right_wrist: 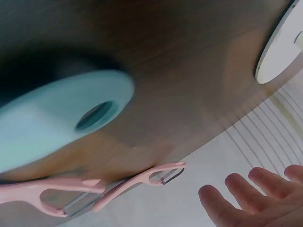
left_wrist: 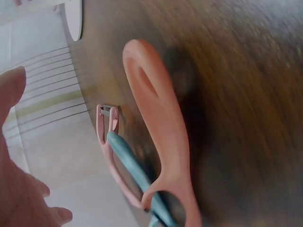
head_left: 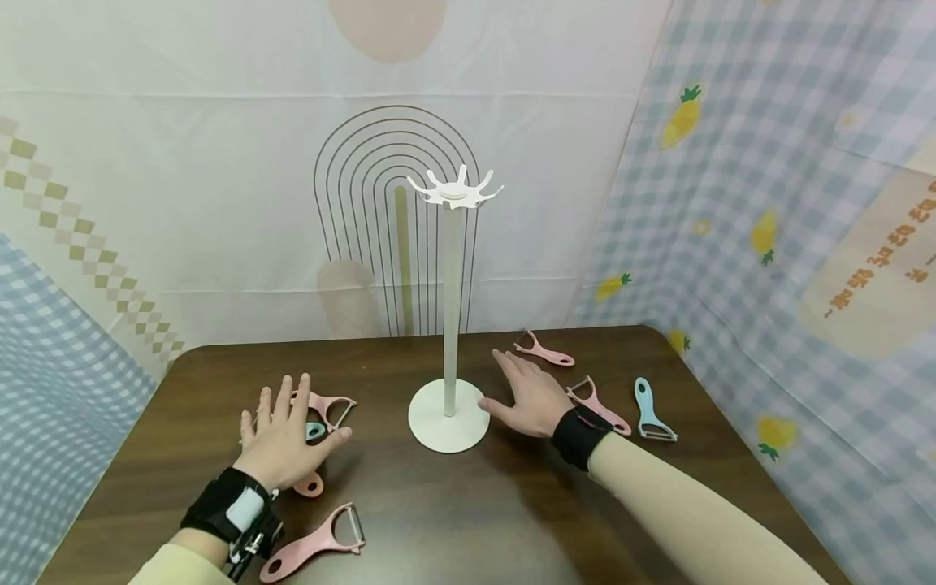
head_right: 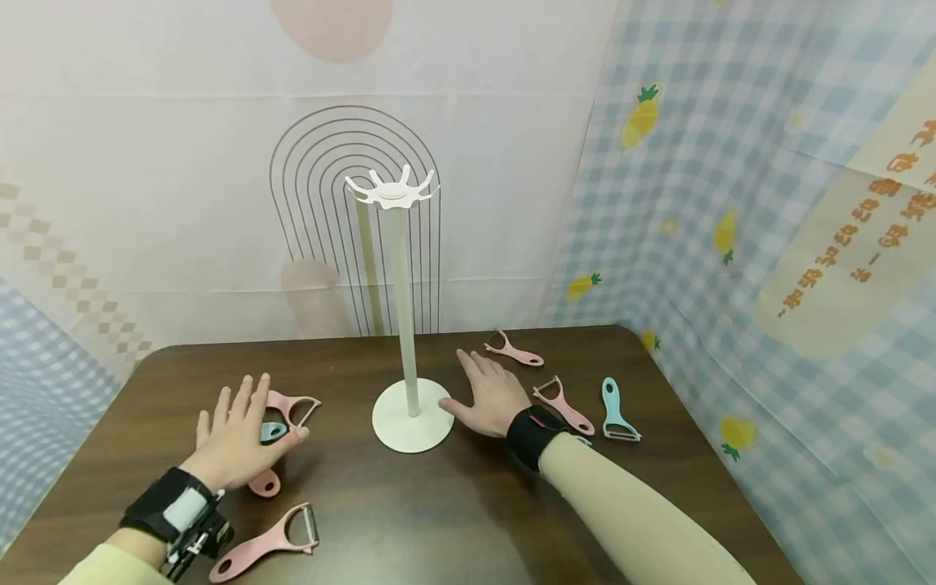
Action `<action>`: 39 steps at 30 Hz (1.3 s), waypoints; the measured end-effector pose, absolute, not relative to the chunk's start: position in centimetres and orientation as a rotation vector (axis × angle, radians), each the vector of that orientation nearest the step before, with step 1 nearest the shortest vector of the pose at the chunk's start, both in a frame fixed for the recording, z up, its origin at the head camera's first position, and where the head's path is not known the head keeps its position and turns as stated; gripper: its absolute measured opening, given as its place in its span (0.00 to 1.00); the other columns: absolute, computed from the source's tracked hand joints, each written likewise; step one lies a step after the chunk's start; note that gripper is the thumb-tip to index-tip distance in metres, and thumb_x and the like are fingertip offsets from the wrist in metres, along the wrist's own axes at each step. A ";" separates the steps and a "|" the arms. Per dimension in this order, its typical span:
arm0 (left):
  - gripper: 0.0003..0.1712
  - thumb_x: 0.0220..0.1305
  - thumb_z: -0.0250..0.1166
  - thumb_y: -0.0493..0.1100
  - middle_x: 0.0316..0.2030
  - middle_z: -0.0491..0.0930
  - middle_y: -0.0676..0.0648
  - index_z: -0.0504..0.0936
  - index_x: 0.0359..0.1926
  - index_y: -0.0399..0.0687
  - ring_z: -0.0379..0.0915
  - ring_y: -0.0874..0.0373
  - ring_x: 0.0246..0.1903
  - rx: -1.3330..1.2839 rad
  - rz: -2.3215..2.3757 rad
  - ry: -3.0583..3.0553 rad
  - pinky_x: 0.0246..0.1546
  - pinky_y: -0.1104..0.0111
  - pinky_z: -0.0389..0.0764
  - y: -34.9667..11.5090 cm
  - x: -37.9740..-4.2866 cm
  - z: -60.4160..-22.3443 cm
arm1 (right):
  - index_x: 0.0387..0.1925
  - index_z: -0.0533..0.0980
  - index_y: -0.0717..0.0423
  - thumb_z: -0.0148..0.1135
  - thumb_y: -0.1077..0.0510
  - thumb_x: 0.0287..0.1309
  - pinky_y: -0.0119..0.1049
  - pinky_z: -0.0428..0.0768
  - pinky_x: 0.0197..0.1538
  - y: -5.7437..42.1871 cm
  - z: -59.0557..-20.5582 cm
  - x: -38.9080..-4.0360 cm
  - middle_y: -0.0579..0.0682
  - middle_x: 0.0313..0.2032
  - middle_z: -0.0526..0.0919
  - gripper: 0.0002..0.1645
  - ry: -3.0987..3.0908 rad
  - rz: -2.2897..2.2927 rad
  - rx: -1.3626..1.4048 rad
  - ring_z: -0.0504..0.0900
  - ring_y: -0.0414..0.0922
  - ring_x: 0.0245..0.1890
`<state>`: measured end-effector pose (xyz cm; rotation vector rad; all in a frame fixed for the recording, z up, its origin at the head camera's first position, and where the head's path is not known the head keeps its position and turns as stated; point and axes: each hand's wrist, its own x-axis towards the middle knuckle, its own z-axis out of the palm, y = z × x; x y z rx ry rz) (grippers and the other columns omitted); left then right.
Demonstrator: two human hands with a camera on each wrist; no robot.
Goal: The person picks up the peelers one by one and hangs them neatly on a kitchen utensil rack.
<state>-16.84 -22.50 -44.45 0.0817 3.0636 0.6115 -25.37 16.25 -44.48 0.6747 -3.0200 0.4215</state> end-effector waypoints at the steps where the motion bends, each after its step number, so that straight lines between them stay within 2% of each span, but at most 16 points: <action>1: 0.65 0.56 0.51 0.80 0.72 0.34 0.29 0.32 0.75 0.44 0.25 0.25 0.68 0.069 0.633 3.060 0.57 0.29 0.32 -22.6 -17.0 -44.4 | 0.75 0.50 0.47 0.50 0.23 0.57 0.53 0.62 0.65 16.1 -44.5 -25.4 0.55 0.71 0.59 0.55 -3.022 0.421 0.679 0.60 0.53 0.69; 4: 0.67 0.55 0.54 0.78 0.71 0.38 0.26 0.34 0.75 0.39 0.31 0.23 0.67 0.022 0.714 3.048 0.57 0.28 0.40 -22.8 -17.5 -44.2 | 0.75 0.51 0.48 0.51 0.24 0.56 0.52 0.64 0.64 15.4 -44.4 -25.3 0.54 0.70 0.60 0.54 -3.027 0.425 0.689 0.61 0.53 0.68; 8: 0.69 0.53 0.57 0.78 0.67 0.45 0.22 0.37 0.74 0.34 0.44 0.21 0.63 -0.069 0.794 3.042 0.55 0.30 0.53 -22.8 -18.2 -44.1 | 0.74 0.53 0.49 0.51 0.24 0.56 0.51 0.66 0.63 14.5 -44.5 -25.3 0.53 0.69 0.63 0.54 -3.019 0.432 0.710 0.64 0.52 0.67; 13: 0.68 0.50 0.59 0.79 0.58 0.54 0.20 0.47 0.70 0.28 0.53 0.24 0.55 -0.201 0.824 3.065 0.49 0.35 0.63 -22.2 -19.3 -44.1 | 0.73 0.56 0.49 0.51 0.23 0.55 0.53 0.69 0.60 13.1 -44.9 -25.4 0.54 0.64 0.70 0.53 -3.005 0.404 0.727 0.69 0.53 0.62; 17: 0.66 0.47 0.61 0.79 0.50 0.59 0.23 0.56 0.60 0.22 0.55 0.28 0.50 -0.298 0.773 3.086 0.43 0.39 0.65 -21.9 -20.0 -44.3 | 0.69 0.62 0.52 0.53 0.23 0.54 0.51 0.71 0.57 12.1 -45.0 -25.3 0.54 0.58 0.75 0.52 -3.002 0.399 0.735 0.73 0.52 0.57; 20: 0.67 0.46 0.61 0.80 0.48 0.59 0.23 0.56 0.57 0.20 0.55 0.28 0.50 -0.364 0.725 3.051 0.44 0.38 0.64 -21.8 -20.4 -44.3 | 0.66 0.65 0.54 0.54 0.23 0.54 0.50 0.72 0.56 11.4 -45.2 -25.3 0.54 0.56 0.76 0.51 -3.004 0.443 0.737 0.74 0.51 0.56; 27: 0.72 0.42 0.52 0.87 0.48 0.60 0.21 0.56 0.55 0.19 0.55 0.28 0.51 -0.466 0.634 2.949 0.45 0.38 0.65 -22.0 -21.2 -44.2 | 0.59 0.70 0.56 0.54 0.24 0.54 0.47 0.74 0.51 10.6 -45.7 -25.8 0.53 0.49 0.80 0.46 -3.021 0.491 0.742 0.78 0.49 0.49; 33: 0.72 0.47 0.46 0.87 0.51 0.61 0.20 0.59 0.58 0.17 0.57 0.27 0.52 -0.432 0.565 2.904 0.45 0.38 0.67 -22.0 -21.3 -44.3 | 0.56 0.70 0.58 0.57 0.27 0.55 0.42 0.76 0.47 10.3 -46.1 -25.8 0.53 0.44 0.81 0.44 -3.140 0.571 0.699 0.79 0.46 0.43; 39: 0.72 0.48 0.39 0.88 0.52 0.63 0.19 0.66 0.57 0.19 0.58 0.25 0.53 -0.373 0.516 2.877 0.49 0.38 0.66 -22.1 -21.5 -44.7 | 0.51 0.70 0.58 0.61 0.34 0.58 0.34 0.73 0.33 10.1 -46.9 -26.3 0.47 0.28 0.77 0.35 -3.175 0.716 0.725 0.74 0.42 0.28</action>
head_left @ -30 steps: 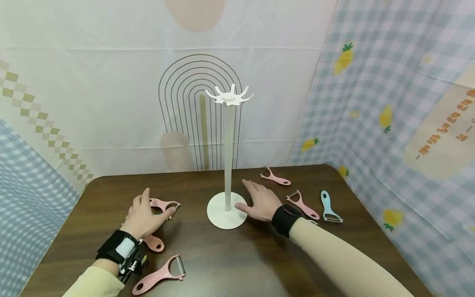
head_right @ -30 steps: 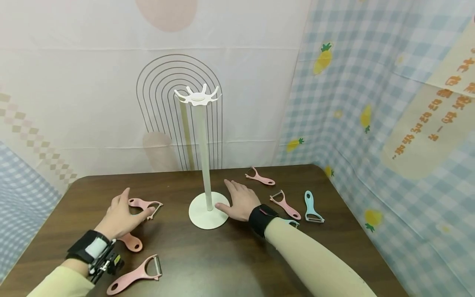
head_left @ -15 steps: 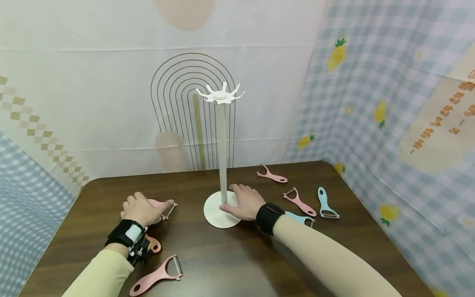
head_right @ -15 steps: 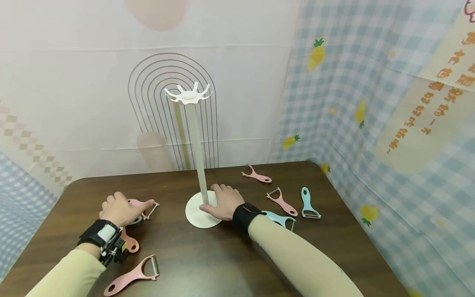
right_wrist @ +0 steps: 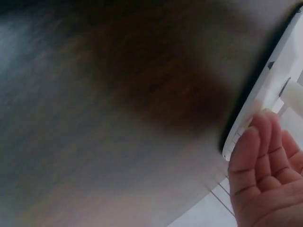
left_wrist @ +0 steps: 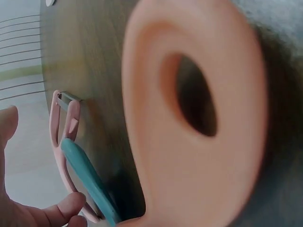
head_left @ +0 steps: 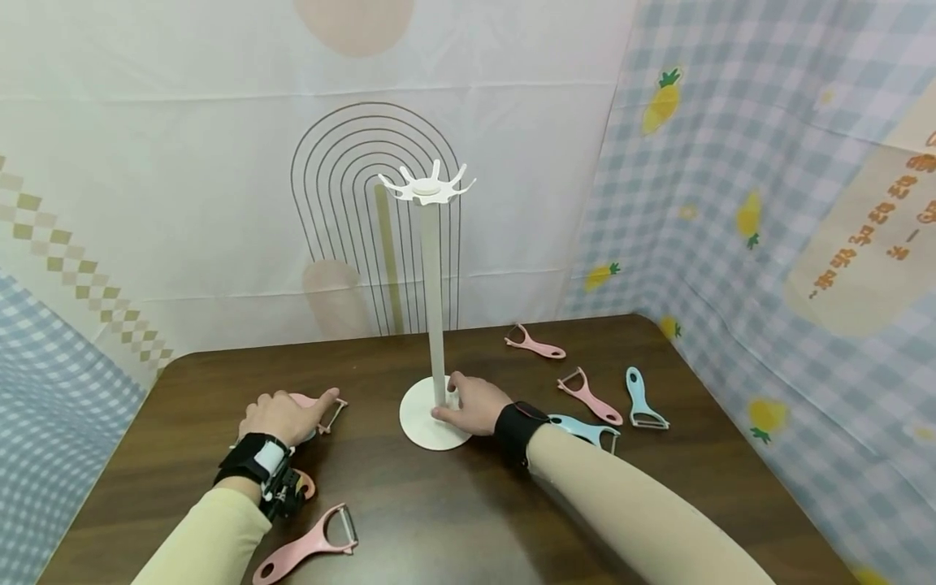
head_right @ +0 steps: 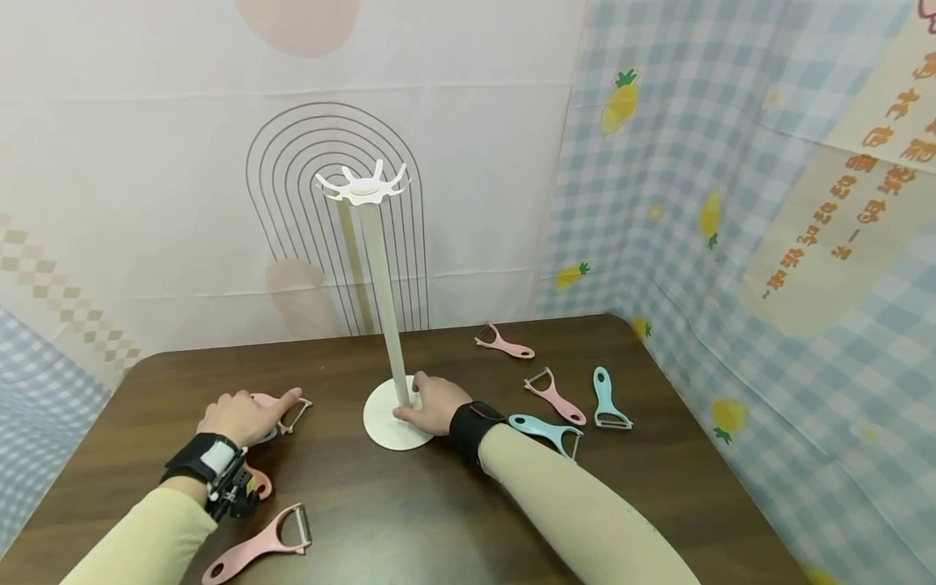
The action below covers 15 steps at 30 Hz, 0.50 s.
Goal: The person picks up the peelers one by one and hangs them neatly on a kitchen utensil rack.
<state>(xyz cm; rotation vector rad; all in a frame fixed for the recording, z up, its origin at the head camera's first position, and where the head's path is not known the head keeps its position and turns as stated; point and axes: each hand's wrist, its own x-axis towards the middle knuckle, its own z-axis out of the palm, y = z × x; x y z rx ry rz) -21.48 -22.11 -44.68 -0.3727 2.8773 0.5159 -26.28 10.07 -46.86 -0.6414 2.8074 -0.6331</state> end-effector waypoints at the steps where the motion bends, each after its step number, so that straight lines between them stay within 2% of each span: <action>1: 0.72 0.49 0.37 0.88 0.52 0.64 0.18 0.68 0.56 0.19 0.59 0.25 0.53 -0.363 0.502 2.876 0.49 0.38 0.66 -22.1 -21.6 -44.8 | 0.50 0.71 0.58 0.62 0.36 0.59 0.34 0.73 0.32 10.0 -46.9 -26.3 0.46 0.27 0.76 0.33 2.791 -0.664 -0.641 0.74 0.42 0.27; 4: 0.69 0.52 0.37 0.86 0.52 0.65 0.18 0.71 0.54 0.19 0.61 0.25 0.52 -0.354 0.472 2.893 0.49 0.39 0.67 -22.1 -21.9 -45.3 | 0.49 0.72 0.58 0.63 0.42 0.62 0.33 0.72 0.31 9.8 -47.6 -26.4 0.45 0.26 0.75 0.27 2.765 -0.746 -0.672 0.73 0.40 0.26; 8: 0.59 0.61 0.39 0.79 0.50 0.68 0.20 0.75 0.50 0.21 0.63 0.26 0.51 -0.372 0.448 2.927 0.47 0.40 0.68 -22.0 -22.0 -45.6 | 0.54 0.73 0.59 0.62 0.50 0.64 0.33 0.74 0.33 9.4 -48.3 -26.3 0.43 0.26 0.76 0.23 2.753 -0.803 -0.700 0.74 0.39 0.27; 15: 0.49 0.66 0.44 0.72 0.45 0.71 0.20 0.78 0.45 0.24 0.66 0.27 0.48 -0.355 0.430 2.963 0.46 0.41 0.68 -22.2 -22.5 -45.7 | 0.57 0.71 0.58 0.62 0.50 0.64 0.36 0.76 0.40 8.9 -48.2 -26.8 0.47 0.33 0.80 0.24 2.717 -0.775 -0.664 0.78 0.41 0.34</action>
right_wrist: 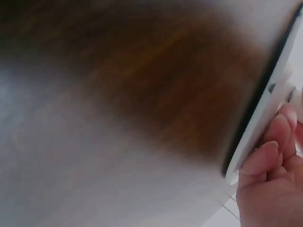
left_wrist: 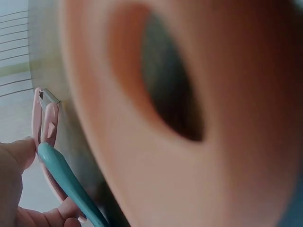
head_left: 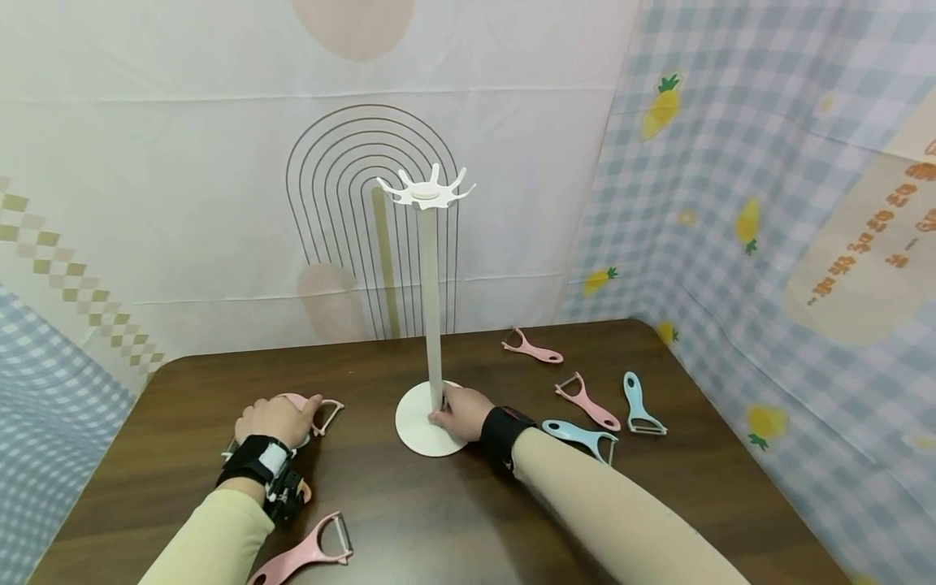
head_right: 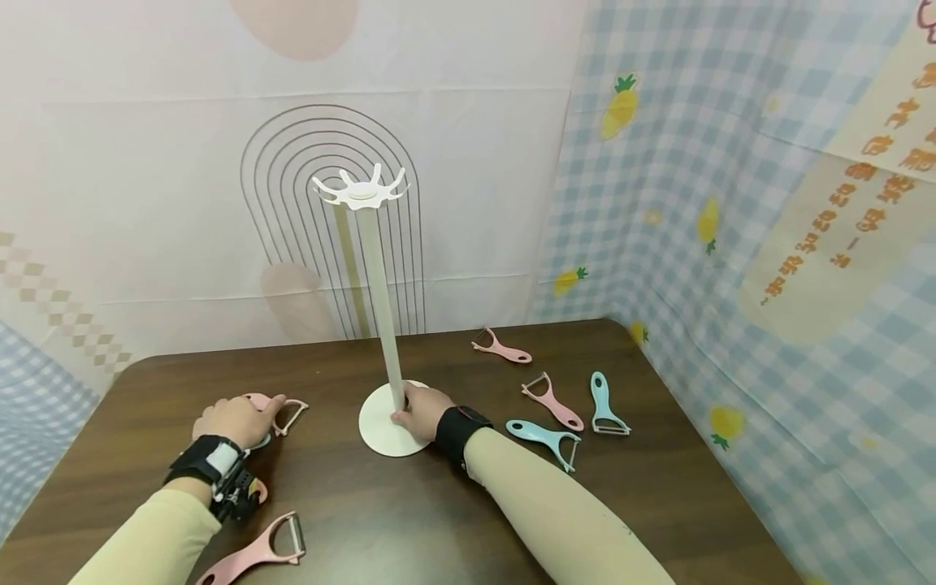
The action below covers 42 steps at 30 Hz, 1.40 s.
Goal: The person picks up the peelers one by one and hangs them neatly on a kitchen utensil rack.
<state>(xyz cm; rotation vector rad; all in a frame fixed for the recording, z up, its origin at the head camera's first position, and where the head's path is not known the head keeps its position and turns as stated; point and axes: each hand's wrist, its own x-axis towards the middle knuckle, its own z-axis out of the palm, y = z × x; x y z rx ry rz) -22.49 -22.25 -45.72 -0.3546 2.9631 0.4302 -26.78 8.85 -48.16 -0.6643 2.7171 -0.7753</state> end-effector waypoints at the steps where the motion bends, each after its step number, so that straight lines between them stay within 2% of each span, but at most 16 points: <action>1: 0.48 0.66 0.44 0.71 0.45 0.72 0.21 0.78 0.45 0.25 0.66 0.27 0.48 -0.356 0.432 2.965 0.46 0.41 0.68 -22.3 -22.5 -45.8 | 0.57 0.71 0.58 0.62 0.50 0.64 0.36 0.76 0.42 8.8 -48.2 -26.9 0.48 0.35 0.81 0.24 2.710 -0.773 -0.659 0.78 0.41 0.35; 4: 0.46 0.65 0.45 0.73 0.45 0.73 0.21 0.82 0.40 0.30 0.67 0.27 0.46 -0.349 0.456 2.957 0.44 0.42 0.70 -22.6 -22.8 -45.9 | 0.57 0.71 0.57 0.62 0.50 0.64 0.37 0.76 0.44 8.8 -48.3 -27.0 0.49 0.39 0.82 0.24 2.692 -0.793 -0.651 0.79 0.41 0.38; 6: 0.41 0.65 0.46 0.72 0.45 0.75 0.24 0.84 0.34 0.39 0.69 0.27 0.46 -0.329 0.485 2.946 0.42 0.41 0.71 -22.7 -22.9 -46.0 | 0.57 0.71 0.57 0.62 0.50 0.65 0.37 0.76 0.45 8.8 -48.5 -27.0 0.49 0.40 0.81 0.24 2.683 -0.815 -0.641 0.78 0.41 0.39; 8: 0.35 0.66 0.46 0.71 0.43 0.78 0.29 0.85 0.30 0.48 0.72 0.29 0.44 -0.287 0.526 2.935 0.41 0.42 0.72 -22.9 -23.1 -46.1 | 0.57 0.71 0.57 0.62 0.50 0.64 0.37 0.76 0.45 8.8 -48.6 -27.0 0.49 0.39 0.81 0.24 2.678 -0.833 -0.636 0.78 0.41 0.39; 11: 0.28 0.69 0.49 0.65 0.37 0.82 0.37 0.83 0.25 0.54 0.76 0.35 0.40 -0.211 0.579 2.937 0.38 0.43 0.74 -23.1 -23.3 -46.2 | 0.57 0.70 0.57 0.61 0.50 0.65 0.37 0.76 0.45 8.8 -48.7 -27.1 0.48 0.40 0.80 0.24 2.671 -0.840 -0.633 0.78 0.41 0.40; 16: 0.22 0.69 0.54 0.57 0.30 0.81 0.41 0.82 0.26 0.50 0.77 0.43 0.34 -0.127 0.650 2.972 0.36 0.47 0.75 -23.2 -23.6 -46.1 | 0.58 0.69 0.57 0.61 0.50 0.65 0.38 0.76 0.46 8.9 -48.9 -27.2 0.49 0.41 0.80 0.25 2.672 -0.833 -0.633 0.78 0.41 0.40; 24: 0.26 0.67 0.57 0.54 0.31 0.79 0.31 0.81 0.25 0.36 0.75 0.43 0.28 -0.156 0.672 2.989 0.32 0.51 0.76 -23.1 -23.7 -46.0 | 0.59 0.69 0.56 0.61 0.50 0.65 0.38 0.76 0.47 9.0 -48.8 -27.2 0.49 0.42 0.81 0.26 2.669 -0.834 -0.638 0.78 0.41 0.40; 27: 0.27 0.65 0.59 0.54 0.26 0.79 0.35 0.80 0.18 0.37 0.73 0.45 0.24 -0.166 0.731 3.007 0.28 0.54 0.74 -23.1 -23.7 -46.1 | 0.59 0.69 0.56 0.61 0.50 0.65 0.38 0.75 0.46 9.0 -48.8 -27.2 0.49 0.41 0.81 0.26 2.658 -0.836 -0.640 0.78 0.41 0.40; 30: 0.27 0.66 0.59 0.53 0.18 0.79 0.43 0.79 0.14 0.43 0.72 0.50 0.21 -0.161 0.839 3.012 0.24 0.59 0.71 -23.2 -23.7 -46.0 | 0.58 0.69 0.56 0.61 0.50 0.65 0.38 0.76 0.47 8.9 -48.6 -27.3 0.49 0.42 0.81 0.25 2.653 -0.829 -0.643 0.78 0.41 0.40; 35: 0.24 0.67 0.59 0.53 0.13 0.77 0.52 0.83 0.20 0.42 0.70 0.56 0.18 -0.134 0.987 3.001 0.22 0.65 0.66 -23.2 -23.6 -46.0 | 0.58 0.69 0.57 0.61 0.51 0.65 0.39 0.75 0.50 8.7 -48.0 -27.4 0.52 0.44 0.81 0.24 2.619 -0.814 -0.628 0.78 0.43 0.43; 42: 0.20 0.67 0.59 0.48 0.19 0.80 0.50 0.86 0.29 0.37 0.69 0.57 0.20 -0.078 1.100 3.024 0.21 0.66 0.67 -23.0 -23.6 -45.3 | 0.58 0.68 0.57 0.61 0.51 0.65 0.39 0.75 0.51 8.6 -48.0 -27.4 0.52 0.44 0.81 0.24 2.607 -0.797 -0.628 0.78 0.43 0.44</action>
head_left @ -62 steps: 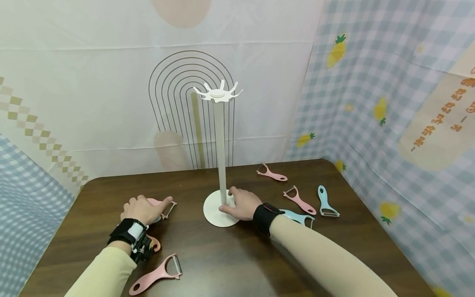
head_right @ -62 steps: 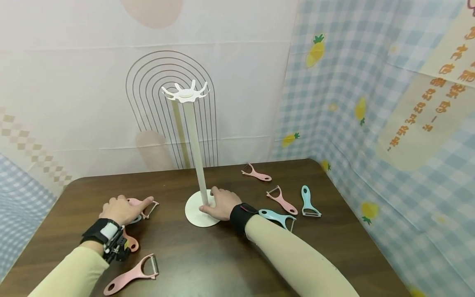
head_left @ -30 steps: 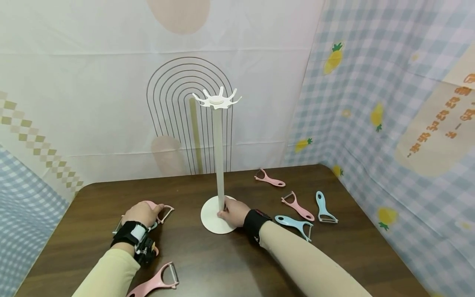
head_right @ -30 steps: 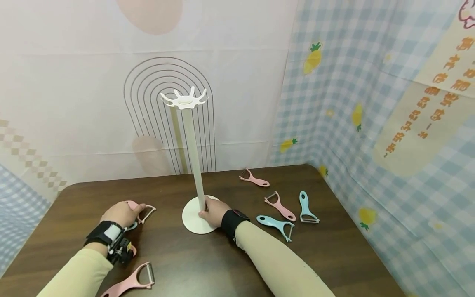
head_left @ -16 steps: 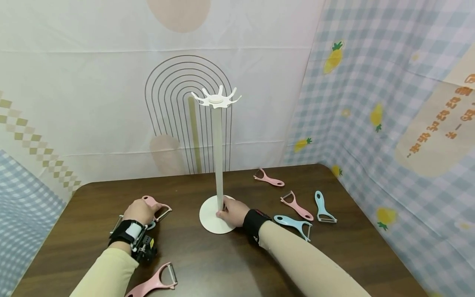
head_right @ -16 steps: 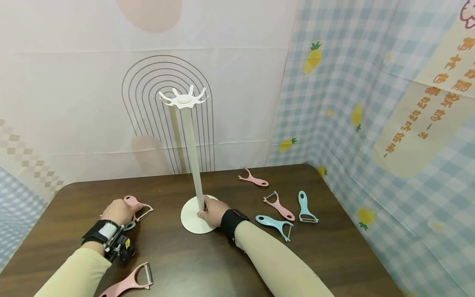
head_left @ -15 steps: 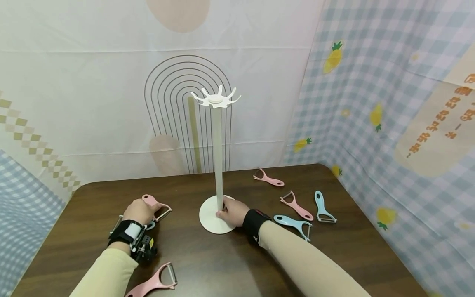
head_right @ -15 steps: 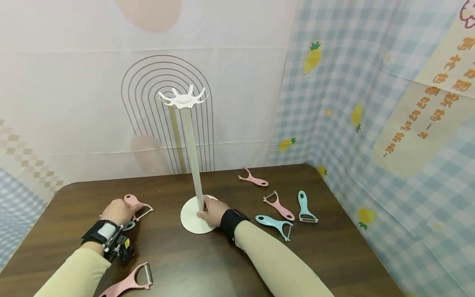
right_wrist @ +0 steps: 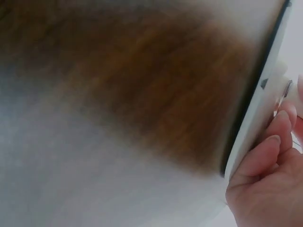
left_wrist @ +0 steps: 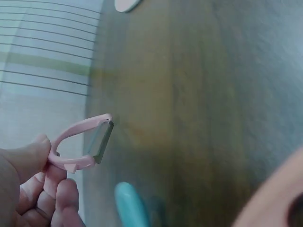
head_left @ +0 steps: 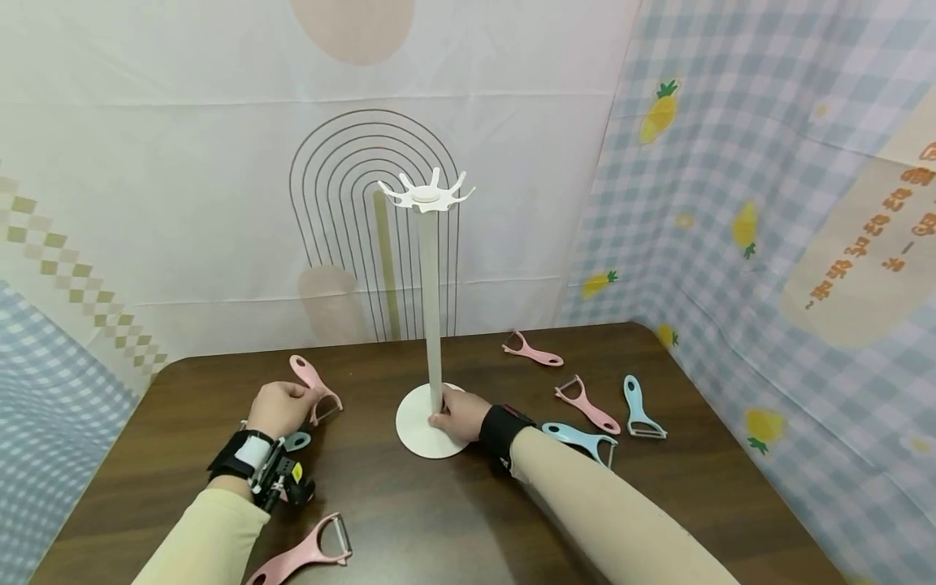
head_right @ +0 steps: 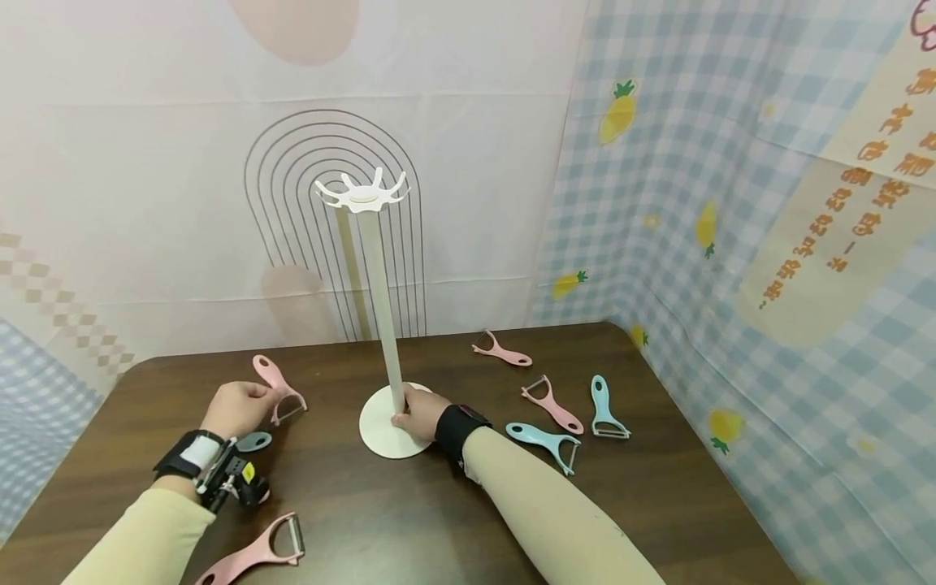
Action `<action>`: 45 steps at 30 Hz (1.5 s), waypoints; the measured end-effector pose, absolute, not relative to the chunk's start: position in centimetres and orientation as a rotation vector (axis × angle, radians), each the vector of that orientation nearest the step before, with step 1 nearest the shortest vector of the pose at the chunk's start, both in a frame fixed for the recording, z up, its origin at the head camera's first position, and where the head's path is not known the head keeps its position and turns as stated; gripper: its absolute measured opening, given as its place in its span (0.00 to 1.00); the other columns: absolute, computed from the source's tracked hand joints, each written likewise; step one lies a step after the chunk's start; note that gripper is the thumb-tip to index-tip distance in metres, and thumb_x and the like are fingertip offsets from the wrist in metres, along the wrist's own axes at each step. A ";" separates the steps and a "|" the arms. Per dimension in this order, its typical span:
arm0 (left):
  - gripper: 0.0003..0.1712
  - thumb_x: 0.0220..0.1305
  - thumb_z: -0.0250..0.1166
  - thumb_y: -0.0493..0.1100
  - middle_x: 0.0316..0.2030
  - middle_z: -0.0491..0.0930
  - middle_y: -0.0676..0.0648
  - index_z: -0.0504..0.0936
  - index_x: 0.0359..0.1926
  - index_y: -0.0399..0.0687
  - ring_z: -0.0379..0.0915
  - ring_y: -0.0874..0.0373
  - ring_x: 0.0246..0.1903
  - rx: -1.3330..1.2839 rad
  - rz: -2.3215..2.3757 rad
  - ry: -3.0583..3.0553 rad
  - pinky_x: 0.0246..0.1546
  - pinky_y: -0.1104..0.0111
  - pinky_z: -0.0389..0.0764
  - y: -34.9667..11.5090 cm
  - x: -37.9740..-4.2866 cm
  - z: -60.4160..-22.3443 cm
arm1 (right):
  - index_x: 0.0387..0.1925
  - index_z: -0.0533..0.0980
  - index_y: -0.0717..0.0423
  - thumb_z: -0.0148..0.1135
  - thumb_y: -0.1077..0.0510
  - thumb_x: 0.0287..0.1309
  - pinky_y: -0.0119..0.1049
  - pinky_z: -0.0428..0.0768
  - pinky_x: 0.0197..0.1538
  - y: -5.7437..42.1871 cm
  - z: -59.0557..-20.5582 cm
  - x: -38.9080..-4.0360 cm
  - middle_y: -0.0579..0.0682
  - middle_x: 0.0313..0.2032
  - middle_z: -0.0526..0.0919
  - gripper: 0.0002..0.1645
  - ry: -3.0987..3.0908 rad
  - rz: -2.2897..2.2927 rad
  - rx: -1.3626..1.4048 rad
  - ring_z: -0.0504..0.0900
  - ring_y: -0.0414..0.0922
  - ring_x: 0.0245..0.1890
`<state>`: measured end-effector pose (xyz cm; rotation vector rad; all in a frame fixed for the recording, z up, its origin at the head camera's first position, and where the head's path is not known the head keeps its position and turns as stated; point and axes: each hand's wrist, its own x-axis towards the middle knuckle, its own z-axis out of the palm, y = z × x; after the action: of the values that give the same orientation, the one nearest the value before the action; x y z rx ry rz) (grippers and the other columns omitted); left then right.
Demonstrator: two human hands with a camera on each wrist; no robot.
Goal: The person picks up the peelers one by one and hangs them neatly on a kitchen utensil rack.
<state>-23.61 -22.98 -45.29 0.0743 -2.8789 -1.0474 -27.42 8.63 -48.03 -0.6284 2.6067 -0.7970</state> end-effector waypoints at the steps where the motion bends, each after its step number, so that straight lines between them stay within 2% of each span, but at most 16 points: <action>1: 0.19 0.67 0.59 0.48 0.20 0.80 0.49 0.86 0.31 0.36 0.69 0.57 0.21 0.066 -1.057 -2.860 0.21 0.66 0.67 -22.9 -23.7 -45.1 | 0.58 0.68 0.57 0.61 0.51 0.65 0.39 0.75 0.50 8.7 -48.1 -27.4 0.51 0.44 0.81 0.24 2.612 -0.796 -0.632 0.78 0.43 0.44; 11: 0.14 0.66 0.63 0.45 0.27 0.82 0.43 0.84 0.39 0.36 0.73 0.57 0.25 0.113 -1.212 -2.544 0.22 0.71 0.72 -20.1 -24.3 -41.0 | 0.59 0.68 0.56 0.61 0.51 0.65 0.40 0.76 0.49 9.2 -49.0 -27.5 0.51 0.44 0.80 0.25 2.616 -0.840 -0.614 0.78 0.43 0.42; 15: 0.14 0.65 0.64 0.44 0.35 0.83 0.40 0.84 0.43 0.36 0.76 0.56 0.31 0.104 -1.256 -2.423 0.27 0.77 0.73 -18.9 -25.0 -38.9 | 0.58 0.68 0.57 0.61 0.52 0.65 0.40 0.75 0.49 9.2 -48.9 -27.5 0.51 0.43 0.80 0.25 2.605 -0.853 -0.611 0.77 0.43 0.42; 19: 0.15 0.67 0.64 0.44 0.39 0.83 0.39 0.83 0.46 0.36 0.78 0.54 0.36 -0.012 -1.274 -2.370 0.30 0.80 0.73 -17.6 -25.6 -36.7 | 0.58 0.68 0.58 0.61 0.53 0.65 0.40 0.75 0.49 9.2 -48.9 -27.7 0.51 0.43 0.80 0.24 2.609 -0.865 -0.617 0.77 0.43 0.42; 27: 0.15 0.66 0.64 0.46 0.40 0.83 0.43 0.83 0.46 0.38 0.77 0.56 0.37 -0.198 -1.322 -2.285 0.34 0.75 0.75 -14.1 -25.9 -31.6 | 0.57 0.69 0.56 0.62 0.52 0.65 0.39 0.76 0.47 9.2 -49.3 -27.7 0.49 0.41 0.80 0.23 2.611 -0.890 -0.652 0.78 0.42 0.41; 33: 0.16 0.66 0.64 0.46 0.40 0.83 0.45 0.83 0.48 0.40 0.78 0.58 0.38 -0.273 -1.387 -2.223 0.37 0.71 0.76 -11.4 -25.7 -28.0 | 0.58 0.69 0.56 0.62 0.51 0.65 0.41 0.75 0.49 9.0 -49.4 -27.7 0.49 0.42 0.80 0.24 2.594 -0.909 -0.645 0.77 0.42 0.42; 45: 0.14 0.66 0.65 0.43 0.41 0.84 0.45 0.82 0.48 0.39 0.80 0.59 0.41 -0.430 -1.435 -2.152 0.42 0.70 0.78 -9.1 -25.8 -25.7 | 0.59 0.68 0.56 0.62 0.50 0.64 0.42 0.75 0.51 9.1 -49.6 -27.8 0.49 0.44 0.80 0.26 2.598 -0.909 -0.646 0.78 0.43 0.44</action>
<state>-25.81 -9.14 -25.66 -0.4304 -2.1522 -1.4348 -27.84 9.07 -49.59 -0.6461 2.5976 -0.9087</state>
